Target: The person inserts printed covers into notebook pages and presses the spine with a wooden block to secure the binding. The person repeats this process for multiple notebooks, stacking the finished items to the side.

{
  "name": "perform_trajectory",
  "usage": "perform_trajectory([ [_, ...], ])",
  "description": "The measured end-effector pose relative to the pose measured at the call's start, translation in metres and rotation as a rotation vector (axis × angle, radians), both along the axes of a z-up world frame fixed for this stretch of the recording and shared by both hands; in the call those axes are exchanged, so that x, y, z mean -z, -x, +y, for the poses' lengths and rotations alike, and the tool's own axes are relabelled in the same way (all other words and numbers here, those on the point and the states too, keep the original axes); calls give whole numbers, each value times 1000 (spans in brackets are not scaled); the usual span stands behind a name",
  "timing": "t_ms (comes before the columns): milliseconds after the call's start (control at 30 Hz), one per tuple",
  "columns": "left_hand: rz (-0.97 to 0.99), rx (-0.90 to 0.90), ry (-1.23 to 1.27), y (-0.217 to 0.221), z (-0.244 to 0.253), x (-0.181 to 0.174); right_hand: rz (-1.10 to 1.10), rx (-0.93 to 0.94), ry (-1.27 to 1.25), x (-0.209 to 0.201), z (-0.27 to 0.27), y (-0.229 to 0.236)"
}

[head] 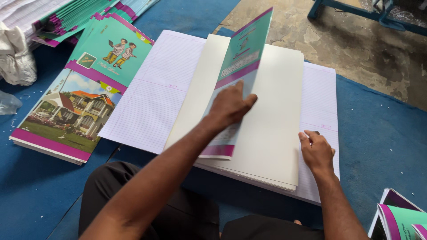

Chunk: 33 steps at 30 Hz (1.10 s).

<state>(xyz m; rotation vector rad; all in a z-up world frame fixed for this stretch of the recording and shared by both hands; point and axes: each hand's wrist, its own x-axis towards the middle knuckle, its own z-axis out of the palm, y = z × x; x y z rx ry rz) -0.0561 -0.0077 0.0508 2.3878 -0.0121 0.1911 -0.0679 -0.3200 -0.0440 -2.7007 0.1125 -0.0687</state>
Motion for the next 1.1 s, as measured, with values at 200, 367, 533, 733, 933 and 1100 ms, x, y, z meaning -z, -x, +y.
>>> perform_trajectory([
  [200, 58, -11, 26, -3, 54, -25, 181, 82, -36, -9, 21, 12],
  [367, 94, -101, 16, -10, 101, -36, 211, 65, -14, -9, 26, 14],
  [533, 11, -223, -153, -11, 165, -37, 200, 56, -47, -2, 25, 12],
  [733, 108, -435, -200, -10, 225, -10, 213, 58, -57, 1, 28, 11],
  [933, 130, -583, -128, -5, 275, 43, 176, 51, -65, 2, 27, 11],
  [1100, 135, -638, -102, 8, 321, 74, 187, 67, -81, 3, 29, 12],
])
